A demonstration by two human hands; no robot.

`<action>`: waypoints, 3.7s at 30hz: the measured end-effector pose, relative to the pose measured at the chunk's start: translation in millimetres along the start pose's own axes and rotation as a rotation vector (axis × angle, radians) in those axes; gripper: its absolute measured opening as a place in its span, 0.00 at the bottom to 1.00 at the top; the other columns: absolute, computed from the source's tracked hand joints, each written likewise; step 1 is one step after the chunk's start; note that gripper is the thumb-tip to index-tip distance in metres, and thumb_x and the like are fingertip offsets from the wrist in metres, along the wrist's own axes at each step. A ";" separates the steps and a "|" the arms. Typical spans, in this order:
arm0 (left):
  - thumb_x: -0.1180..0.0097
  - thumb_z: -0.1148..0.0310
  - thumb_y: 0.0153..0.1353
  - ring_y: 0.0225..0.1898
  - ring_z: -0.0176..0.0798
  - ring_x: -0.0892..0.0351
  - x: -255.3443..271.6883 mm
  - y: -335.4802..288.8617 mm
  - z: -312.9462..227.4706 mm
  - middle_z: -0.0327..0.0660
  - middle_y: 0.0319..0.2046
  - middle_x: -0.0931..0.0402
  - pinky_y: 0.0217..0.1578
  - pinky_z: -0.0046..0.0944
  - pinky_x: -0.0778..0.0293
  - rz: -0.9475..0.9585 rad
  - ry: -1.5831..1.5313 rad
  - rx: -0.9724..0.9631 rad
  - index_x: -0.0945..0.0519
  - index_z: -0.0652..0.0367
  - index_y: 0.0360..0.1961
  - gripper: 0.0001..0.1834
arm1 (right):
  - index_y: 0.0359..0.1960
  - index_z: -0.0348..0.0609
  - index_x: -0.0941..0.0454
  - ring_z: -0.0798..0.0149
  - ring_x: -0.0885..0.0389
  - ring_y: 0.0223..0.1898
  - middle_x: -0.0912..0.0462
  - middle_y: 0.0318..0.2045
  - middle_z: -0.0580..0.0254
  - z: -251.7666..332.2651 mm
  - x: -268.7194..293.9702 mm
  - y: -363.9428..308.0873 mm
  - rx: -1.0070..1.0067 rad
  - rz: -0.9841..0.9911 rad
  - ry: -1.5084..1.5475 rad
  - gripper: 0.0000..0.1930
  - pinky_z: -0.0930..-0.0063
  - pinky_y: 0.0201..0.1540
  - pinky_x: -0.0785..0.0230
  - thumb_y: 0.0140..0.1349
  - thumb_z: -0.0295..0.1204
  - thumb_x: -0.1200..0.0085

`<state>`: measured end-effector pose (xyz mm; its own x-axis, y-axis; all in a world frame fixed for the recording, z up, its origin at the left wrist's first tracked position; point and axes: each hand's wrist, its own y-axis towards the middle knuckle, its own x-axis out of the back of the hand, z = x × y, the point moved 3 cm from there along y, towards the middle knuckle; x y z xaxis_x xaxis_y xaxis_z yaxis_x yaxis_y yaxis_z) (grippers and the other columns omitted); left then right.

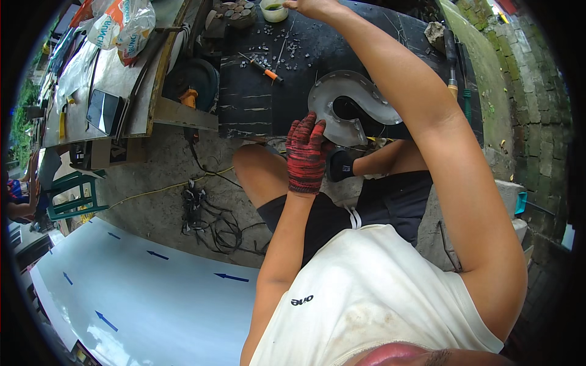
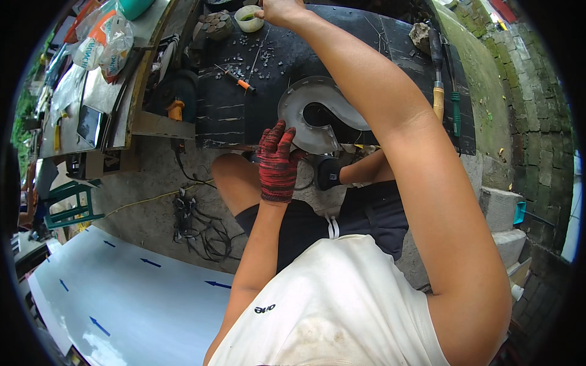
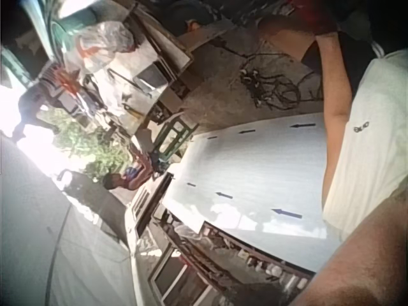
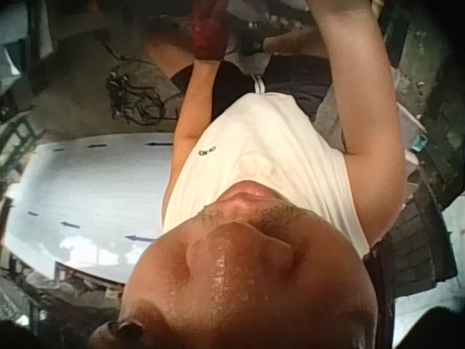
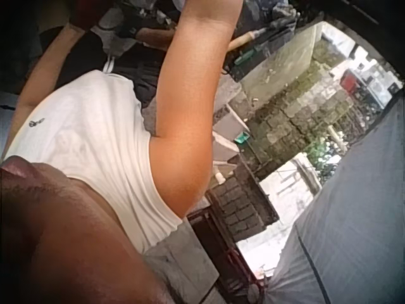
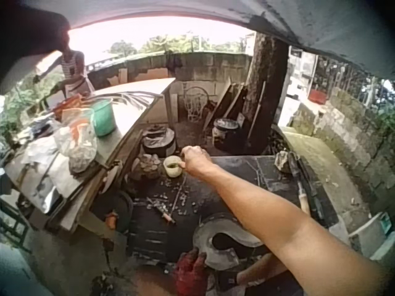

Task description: Manually assembling and preparing a large metal dimensional sign letter S, applying strips, adhesive backing, and testing alignment.

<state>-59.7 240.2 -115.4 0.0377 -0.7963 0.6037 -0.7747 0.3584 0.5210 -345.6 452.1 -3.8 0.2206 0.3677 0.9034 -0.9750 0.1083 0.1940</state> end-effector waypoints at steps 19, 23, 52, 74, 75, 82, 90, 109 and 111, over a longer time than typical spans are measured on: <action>0.20 0.74 0.45 0.67 0.57 0.25 -1.2 -2.7 2.0 0.47 0.67 0.22 0.68 0.57 0.28 -0.001 0.004 0.013 0.18 0.51 0.63 0.39 | 0.45 0.32 0.10 0.44 0.08 0.40 0.09 0.38 0.40 13.0 105.7 -110.2 0.034 -0.174 0.216 0.14 0.55 0.46 0.17 0.66 0.32 0.35; 0.21 0.74 0.47 0.67 0.57 0.25 -2.6 -2.9 2.3 0.47 0.67 0.21 0.68 0.56 0.28 -0.017 0.030 0.008 0.17 0.51 0.62 0.37 | 0.43 0.31 0.10 0.47 0.07 0.37 0.08 0.35 0.42 6.8 119.3 -190.1 -0.048 -0.116 0.302 0.12 0.60 0.43 0.18 0.66 0.30 0.35; 0.23 0.72 0.52 0.67 0.58 0.24 -0.9 -4.5 2.5 0.45 0.70 0.23 0.67 0.57 0.27 0.029 0.081 0.005 0.18 0.49 0.64 0.36 | 0.41 0.35 0.10 0.46 0.10 0.42 0.10 0.38 0.46 22.3 50.2 -272.7 -0.011 -0.137 0.220 0.11 0.57 0.51 0.19 0.68 0.33 0.34; 0.23 0.72 0.51 0.66 0.57 0.24 -0.3 -3.9 1.4 0.45 0.70 0.23 0.67 0.56 0.26 0.026 0.081 0.007 0.18 0.50 0.63 0.35 | 0.43 0.38 0.09 0.50 0.10 0.37 0.09 0.38 0.50 18.0 51.1 -278.6 -0.016 -0.145 0.194 0.11 0.61 0.45 0.19 0.67 0.33 0.33; 0.23 0.72 0.51 0.66 0.57 0.24 -0.4 -3.9 1.6 0.45 0.70 0.23 0.67 0.56 0.26 0.029 0.069 0.014 0.18 0.50 0.64 0.35 | 0.43 0.38 0.09 0.50 0.10 0.37 0.09 0.38 0.50 18.7 50.8 -278.4 -0.010 -0.151 0.199 0.11 0.61 0.45 0.19 0.67 0.33 0.33; 0.23 0.73 0.51 0.66 0.57 0.24 -0.3 -2.9 1.0 0.45 0.70 0.23 0.67 0.56 0.26 0.021 0.076 0.003 0.18 0.49 0.63 0.35 | 0.43 0.38 0.09 0.50 0.09 0.38 0.09 0.38 0.49 19.6 50.6 -277.8 -0.004 -0.167 0.194 0.10 0.61 0.45 0.19 0.67 0.32 0.33; 0.22 0.75 0.49 0.65 0.57 0.23 -0.5 -3.2 0.5 0.46 0.68 0.22 0.66 0.56 0.25 -0.006 0.062 -0.006 0.17 0.50 0.62 0.36 | 0.41 0.38 0.09 0.48 0.09 0.40 0.10 0.38 0.47 21.5 85.1 -264.4 -0.099 -0.166 0.285 0.11 0.58 0.50 0.19 0.67 0.34 0.33; 0.22 0.74 0.48 0.68 0.58 0.26 -2.0 -6.3 3.5 0.47 0.69 0.23 0.69 0.57 0.29 0.021 0.041 0.026 0.18 0.50 0.63 0.38 | 0.47 0.41 0.09 0.43 0.15 0.54 0.10 0.46 0.46 15.5 6.0 -8.6 -0.021 -0.205 0.050 0.16 0.48 0.58 0.24 0.68 0.41 0.32; 0.22 0.75 0.48 0.69 0.59 0.26 -2.4 -6.8 3.9 0.47 0.69 0.23 0.70 0.57 0.29 0.030 0.026 0.037 0.18 0.50 0.64 0.37 | 0.58 0.46 0.13 0.44 0.23 0.63 0.13 0.53 0.51 14.2 17.6 -20.5 -0.042 -0.183 -0.012 0.23 0.46 0.66 0.32 0.68 0.46 0.31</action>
<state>-57.0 237.7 -122.7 0.0303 -0.7726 0.6341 -0.7984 0.3629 0.4804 -322.1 443.3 13.5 0.3935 0.3277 0.8589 -0.9167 0.2105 0.3397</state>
